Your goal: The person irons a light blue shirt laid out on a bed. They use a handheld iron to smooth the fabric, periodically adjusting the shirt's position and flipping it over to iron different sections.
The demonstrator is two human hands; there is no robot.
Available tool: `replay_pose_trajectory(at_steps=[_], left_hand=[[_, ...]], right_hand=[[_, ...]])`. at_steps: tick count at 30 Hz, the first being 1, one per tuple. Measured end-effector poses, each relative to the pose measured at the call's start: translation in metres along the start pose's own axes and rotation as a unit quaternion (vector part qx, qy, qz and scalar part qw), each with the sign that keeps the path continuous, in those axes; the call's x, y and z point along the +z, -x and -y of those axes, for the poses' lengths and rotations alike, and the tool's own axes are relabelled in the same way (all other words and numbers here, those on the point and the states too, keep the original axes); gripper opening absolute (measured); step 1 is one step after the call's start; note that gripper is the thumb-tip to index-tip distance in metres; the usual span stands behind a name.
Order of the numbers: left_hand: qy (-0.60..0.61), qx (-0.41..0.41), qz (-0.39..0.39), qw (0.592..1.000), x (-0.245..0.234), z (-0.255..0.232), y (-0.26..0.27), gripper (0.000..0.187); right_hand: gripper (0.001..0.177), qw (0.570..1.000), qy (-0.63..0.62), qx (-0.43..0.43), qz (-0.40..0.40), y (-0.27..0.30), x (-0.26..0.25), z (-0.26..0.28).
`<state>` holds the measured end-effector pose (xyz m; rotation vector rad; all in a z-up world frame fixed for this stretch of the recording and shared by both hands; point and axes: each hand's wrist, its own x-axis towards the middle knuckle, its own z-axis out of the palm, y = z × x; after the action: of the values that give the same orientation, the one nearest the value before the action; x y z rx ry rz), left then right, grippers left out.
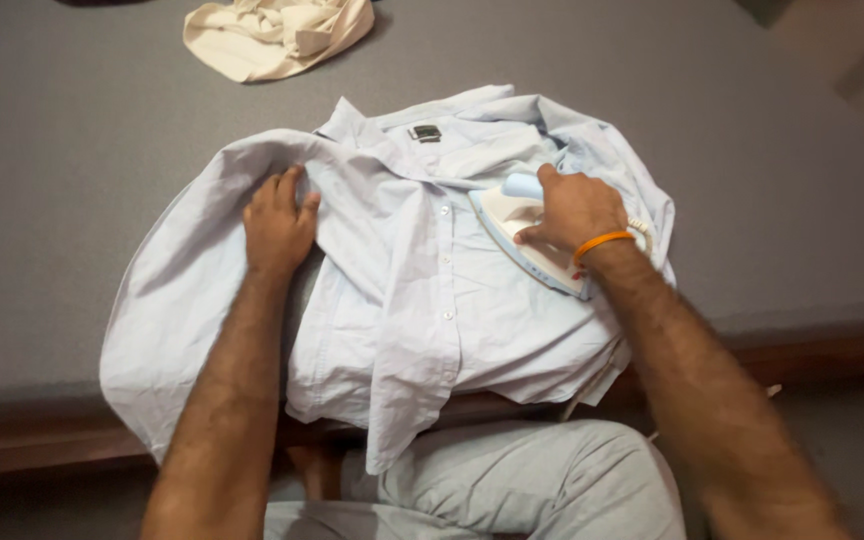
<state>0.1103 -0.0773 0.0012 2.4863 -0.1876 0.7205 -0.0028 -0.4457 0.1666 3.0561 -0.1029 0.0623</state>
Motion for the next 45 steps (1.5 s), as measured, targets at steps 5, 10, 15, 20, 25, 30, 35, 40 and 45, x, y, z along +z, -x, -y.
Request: replay_pose_trajectory(at_steps=[5,10,15,20,25,30,35,40,45], left_hand=[[-0.034,0.08,-0.088,0.992,0.001,-0.006,0.011,0.041],[0.112,0.007,-0.139,0.984,-0.002,-0.004,0.008,0.035],[0.017,-0.047,-0.044,0.998,-0.006,-0.003,0.006,0.013],[0.025,-0.017,0.001,1.0,-0.018,-0.018,0.008,0.029],[0.024,-0.019,-0.02,0.999,-0.012,-0.018,0.009,0.064],[-0.045,-0.014,-0.028,0.998,0.009,-0.008,0.006,0.081],[-0.055,-0.063,0.023,0.996,0.008,-0.01,0.005,0.079],[-0.045,-0.03,-0.001,0.999,0.006,-0.013,0.007,0.076],[-0.076,-0.049,0.004,0.996,0.008,-0.009,0.004,0.077]], right_hand=[[0.115,0.983,0.113,-0.041,-0.139,0.0,-0.001,0.008],[0.094,0.96,-0.09,-0.214,-0.155,-0.027,0.009,0.054],[0.08,0.918,-0.136,-0.332,-0.17,-0.078,0.037,0.11],[0.056,0.95,0.0,-0.284,-0.126,-0.118,0.059,0.132],[0.047,0.974,-0.026,-0.16,-0.161,-0.16,0.058,0.11],[0.049,0.98,0.091,-0.071,-0.163,-0.188,0.062,0.085],[0.05,0.97,0.141,-0.059,-0.187,-0.197,0.096,0.085],[0.062,0.977,-0.088,-0.14,-0.137,-0.159,0.103,0.112],[0.08,0.912,-0.247,-0.265,-0.192,-0.077,0.126,0.136]])
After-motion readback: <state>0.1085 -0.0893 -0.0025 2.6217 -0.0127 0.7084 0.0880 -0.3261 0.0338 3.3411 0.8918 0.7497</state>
